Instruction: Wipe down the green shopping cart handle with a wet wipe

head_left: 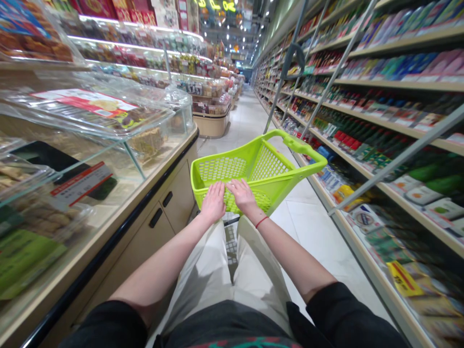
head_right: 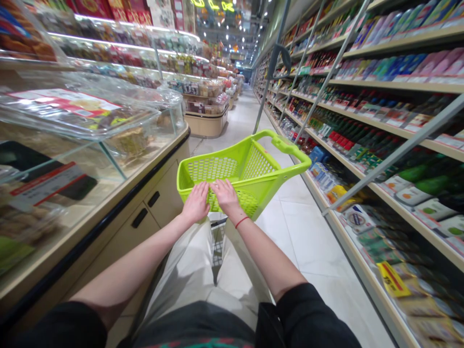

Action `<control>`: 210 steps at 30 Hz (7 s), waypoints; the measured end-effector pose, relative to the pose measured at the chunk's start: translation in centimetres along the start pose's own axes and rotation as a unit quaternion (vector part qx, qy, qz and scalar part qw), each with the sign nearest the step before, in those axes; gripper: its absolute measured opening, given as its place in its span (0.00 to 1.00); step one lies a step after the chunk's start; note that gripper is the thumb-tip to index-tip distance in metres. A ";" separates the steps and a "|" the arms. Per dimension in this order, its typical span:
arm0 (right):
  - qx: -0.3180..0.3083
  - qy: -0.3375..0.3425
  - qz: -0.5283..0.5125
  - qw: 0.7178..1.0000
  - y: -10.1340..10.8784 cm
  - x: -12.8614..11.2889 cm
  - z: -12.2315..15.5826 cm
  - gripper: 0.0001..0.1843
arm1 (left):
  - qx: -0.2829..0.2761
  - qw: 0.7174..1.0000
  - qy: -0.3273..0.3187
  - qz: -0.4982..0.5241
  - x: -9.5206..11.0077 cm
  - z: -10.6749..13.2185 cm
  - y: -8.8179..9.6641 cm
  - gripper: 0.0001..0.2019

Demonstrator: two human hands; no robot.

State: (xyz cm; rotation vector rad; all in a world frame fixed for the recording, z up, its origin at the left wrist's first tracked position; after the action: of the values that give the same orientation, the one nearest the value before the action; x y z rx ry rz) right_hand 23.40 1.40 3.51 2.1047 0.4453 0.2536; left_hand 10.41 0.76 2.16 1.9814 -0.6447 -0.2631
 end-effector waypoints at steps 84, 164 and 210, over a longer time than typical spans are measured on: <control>-0.030 -0.023 -0.039 0.999 -2.1 -5.1 -2.1 0.29 | 0.004 0.999 0.044 0.001 -4.0 2.4 0.8 0.35; 0.105 -0.114 0.078 0.985 3.1 10.3 3.9 0.27 | -0.010 0.999 0.025 -0.023 0.3 0.2 -0.6 0.37; 0.119 -0.070 0.102 0.985 7.5 17.6 6.7 0.32 | -0.060 0.996 -0.045 0.049 8.3 -5.4 -2.6 0.41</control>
State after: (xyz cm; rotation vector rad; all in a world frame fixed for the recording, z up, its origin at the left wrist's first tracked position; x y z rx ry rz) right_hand 43.42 -0.27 6.28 2.3877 0.1835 0.1756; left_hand 20.61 1.25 3.24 1.8248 -0.7641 -0.3260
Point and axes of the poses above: each hand's wrist, its own z-axis away from the middle knuckle, its own y-axis out of the back of the hand, x = y × z, the point moved 4 cm from there along -z, towards the middle knuckle, and after that the axes turned 5 degrees about x, right-handed, at the moved point
